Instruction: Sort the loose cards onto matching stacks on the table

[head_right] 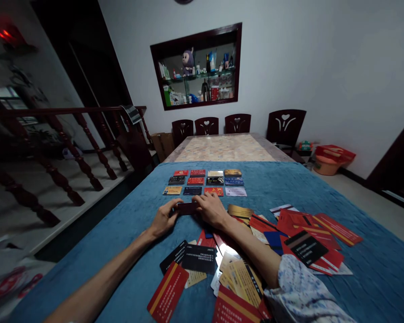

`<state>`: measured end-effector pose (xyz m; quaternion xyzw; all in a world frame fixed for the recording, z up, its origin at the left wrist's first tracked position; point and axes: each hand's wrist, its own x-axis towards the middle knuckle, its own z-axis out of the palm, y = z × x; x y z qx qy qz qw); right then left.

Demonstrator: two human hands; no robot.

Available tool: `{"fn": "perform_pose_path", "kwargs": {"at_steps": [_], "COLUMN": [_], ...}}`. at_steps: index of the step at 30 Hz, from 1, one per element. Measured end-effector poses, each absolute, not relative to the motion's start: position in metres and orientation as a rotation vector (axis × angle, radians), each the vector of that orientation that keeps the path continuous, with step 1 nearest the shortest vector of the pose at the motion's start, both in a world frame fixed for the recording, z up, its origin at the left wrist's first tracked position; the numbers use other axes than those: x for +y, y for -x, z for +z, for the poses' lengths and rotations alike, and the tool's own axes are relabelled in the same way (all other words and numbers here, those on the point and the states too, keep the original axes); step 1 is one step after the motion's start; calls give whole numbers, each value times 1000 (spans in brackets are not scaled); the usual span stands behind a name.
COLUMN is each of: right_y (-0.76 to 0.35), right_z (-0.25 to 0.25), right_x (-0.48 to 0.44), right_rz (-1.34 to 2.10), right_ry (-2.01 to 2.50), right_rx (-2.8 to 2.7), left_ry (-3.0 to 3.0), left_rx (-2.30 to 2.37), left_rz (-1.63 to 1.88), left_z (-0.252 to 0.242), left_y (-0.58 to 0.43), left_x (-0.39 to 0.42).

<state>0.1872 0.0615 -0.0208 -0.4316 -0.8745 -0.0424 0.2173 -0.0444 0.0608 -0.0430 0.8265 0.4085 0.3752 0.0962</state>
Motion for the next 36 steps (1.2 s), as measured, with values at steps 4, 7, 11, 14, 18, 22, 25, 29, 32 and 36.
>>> {"fn": "perform_pose_path", "kwargs": {"at_steps": [4,7,11,14,18,22,25,29,32,36], "right_y": [-186,-185,-185,-185,-186,-187,-189,-191,-192,-192], "right_z": [-17,-14,-13,-13,-18,-22,-23,-24,-24,-22], "right_x": [58,55,52,52,56,60,61,63,64,64], "right_rz": [-90,-69,0,62,97,89,96,116,127,141], "right_ry": [1276,1340,1380,1404,1413,1445,1446,1408,1392,1395], "right_rx": [-2444,-2467,-2483,-2480,-2471,-2493,-2495,-2500,-2505,-2520], "left_ry": [-2468,-2479,-2493,-2512,-2513,-2501,-2457,-2393,-2364,-2340], "left_rx": [1188,1201,1250,1251,1251,1258,1258,1243,1250,1243], "left_rz": [1102,1076,1009,982,948,926,908,871,848,806], "left_z": [-45,-45,-46,-48,-53,-58,-59,-57,-54,-47], "left_y": [44,43,42,42,44,47,49,50,51,51], "left_x": [60,59,59,62,66,70,72,74,74,73]}}
